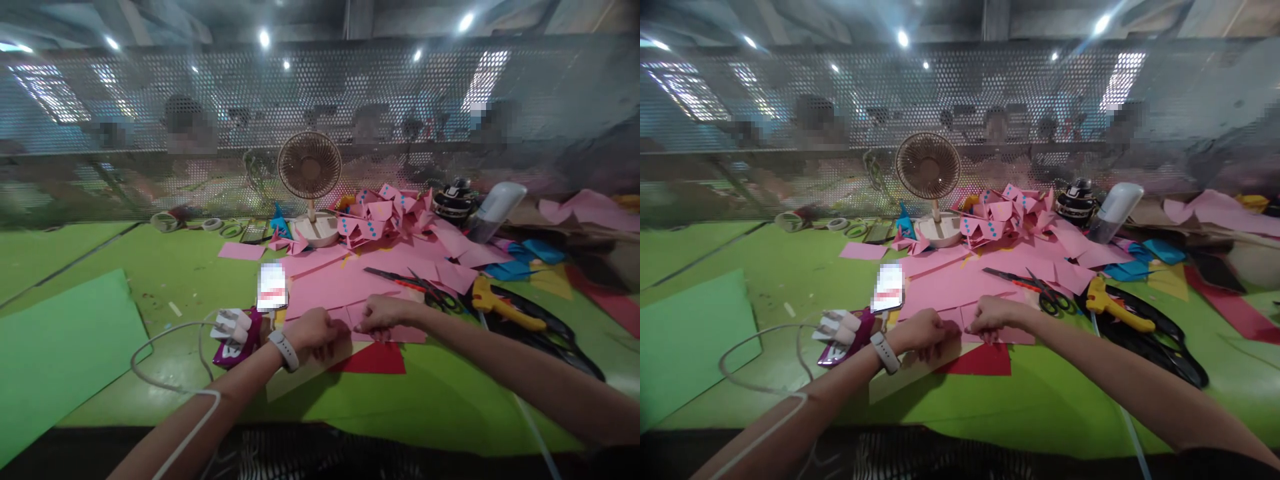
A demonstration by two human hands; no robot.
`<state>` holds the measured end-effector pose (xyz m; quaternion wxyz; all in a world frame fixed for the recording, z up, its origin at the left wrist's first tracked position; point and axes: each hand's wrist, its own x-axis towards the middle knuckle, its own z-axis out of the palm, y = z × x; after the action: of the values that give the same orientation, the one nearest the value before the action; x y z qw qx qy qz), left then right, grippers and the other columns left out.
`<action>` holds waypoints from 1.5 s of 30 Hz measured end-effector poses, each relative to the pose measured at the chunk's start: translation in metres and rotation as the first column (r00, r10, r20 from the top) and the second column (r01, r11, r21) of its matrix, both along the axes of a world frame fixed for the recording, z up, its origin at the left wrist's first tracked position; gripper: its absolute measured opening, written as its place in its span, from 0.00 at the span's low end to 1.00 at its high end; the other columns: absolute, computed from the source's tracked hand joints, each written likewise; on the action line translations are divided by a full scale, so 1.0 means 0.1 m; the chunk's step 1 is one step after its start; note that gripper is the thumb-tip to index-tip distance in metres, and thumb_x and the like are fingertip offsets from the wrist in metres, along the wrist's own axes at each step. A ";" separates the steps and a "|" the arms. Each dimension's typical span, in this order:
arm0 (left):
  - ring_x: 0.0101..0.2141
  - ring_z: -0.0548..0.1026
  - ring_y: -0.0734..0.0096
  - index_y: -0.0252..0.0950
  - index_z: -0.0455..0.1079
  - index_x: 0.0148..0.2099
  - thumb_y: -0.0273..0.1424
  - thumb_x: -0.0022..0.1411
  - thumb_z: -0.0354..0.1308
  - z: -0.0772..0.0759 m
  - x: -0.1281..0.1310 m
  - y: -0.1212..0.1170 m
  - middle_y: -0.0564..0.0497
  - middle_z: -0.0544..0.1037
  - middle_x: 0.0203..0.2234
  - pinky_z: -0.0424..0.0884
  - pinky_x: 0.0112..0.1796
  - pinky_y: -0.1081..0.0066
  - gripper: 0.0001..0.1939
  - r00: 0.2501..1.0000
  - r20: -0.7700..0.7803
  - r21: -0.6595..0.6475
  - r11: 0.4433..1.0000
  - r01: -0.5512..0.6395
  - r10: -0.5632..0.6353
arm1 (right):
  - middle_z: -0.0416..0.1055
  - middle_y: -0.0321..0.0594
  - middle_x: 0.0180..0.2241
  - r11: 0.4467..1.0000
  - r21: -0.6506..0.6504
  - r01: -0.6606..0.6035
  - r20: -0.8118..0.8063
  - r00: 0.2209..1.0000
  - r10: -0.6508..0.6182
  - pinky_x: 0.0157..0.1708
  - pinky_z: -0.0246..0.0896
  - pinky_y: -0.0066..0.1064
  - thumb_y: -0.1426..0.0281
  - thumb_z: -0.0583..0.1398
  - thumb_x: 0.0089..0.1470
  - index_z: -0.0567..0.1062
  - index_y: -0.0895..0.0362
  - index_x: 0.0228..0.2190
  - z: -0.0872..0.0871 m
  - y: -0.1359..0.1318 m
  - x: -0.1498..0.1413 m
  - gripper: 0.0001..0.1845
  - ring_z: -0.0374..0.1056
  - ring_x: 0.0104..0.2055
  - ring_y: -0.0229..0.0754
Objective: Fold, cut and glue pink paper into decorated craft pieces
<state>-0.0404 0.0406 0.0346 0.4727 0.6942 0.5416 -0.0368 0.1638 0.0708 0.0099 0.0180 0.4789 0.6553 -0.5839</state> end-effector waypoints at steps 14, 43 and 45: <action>0.09 0.62 0.77 0.33 0.64 0.15 0.51 0.57 0.48 0.03 -0.44 -0.10 0.51 0.67 0.08 0.63 0.16 0.74 0.30 1.000 -0.003 -0.062 0.998 -0.017 0.017 | 0.68 0.33 0.13 1.000 0.007 0.014 0.002 1.000 -0.014 0.17 0.61 0.24 0.61 0.61 0.44 0.70 0.60 0.16 -0.03 -0.02 0.01 0.16 0.63 0.13 0.33; 0.36 0.70 0.65 0.34 0.71 0.38 0.30 0.60 0.50 0.10 -0.18 -0.07 0.45 0.72 0.33 0.66 0.38 0.68 0.10 0.959 -0.176 0.712 0.644 0.281 -0.223 | 0.71 0.52 0.41 -0.098 0.854 -0.511 0.520 0.839 0.160 0.40 0.62 0.39 0.81 0.51 0.54 0.68 0.62 0.46 -0.16 -0.32 0.21 0.17 0.67 0.42 0.46; 0.36 0.71 0.64 0.34 0.71 0.38 0.30 0.59 0.51 0.11 -0.17 -0.08 0.45 0.72 0.33 0.66 0.38 0.67 0.09 0.957 -0.175 0.702 0.653 0.285 -0.230 | 0.71 0.52 0.41 -0.079 0.858 -0.507 0.513 0.844 0.156 0.41 0.62 0.39 0.81 0.51 0.54 0.68 0.62 0.47 -0.14 -0.32 0.22 0.18 0.67 0.42 0.45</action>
<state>-0.0577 0.0322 0.0456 0.1329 0.8913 0.4246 0.0873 0.1855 0.0386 -0.0036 -0.0906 0.2430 0.9571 0.1288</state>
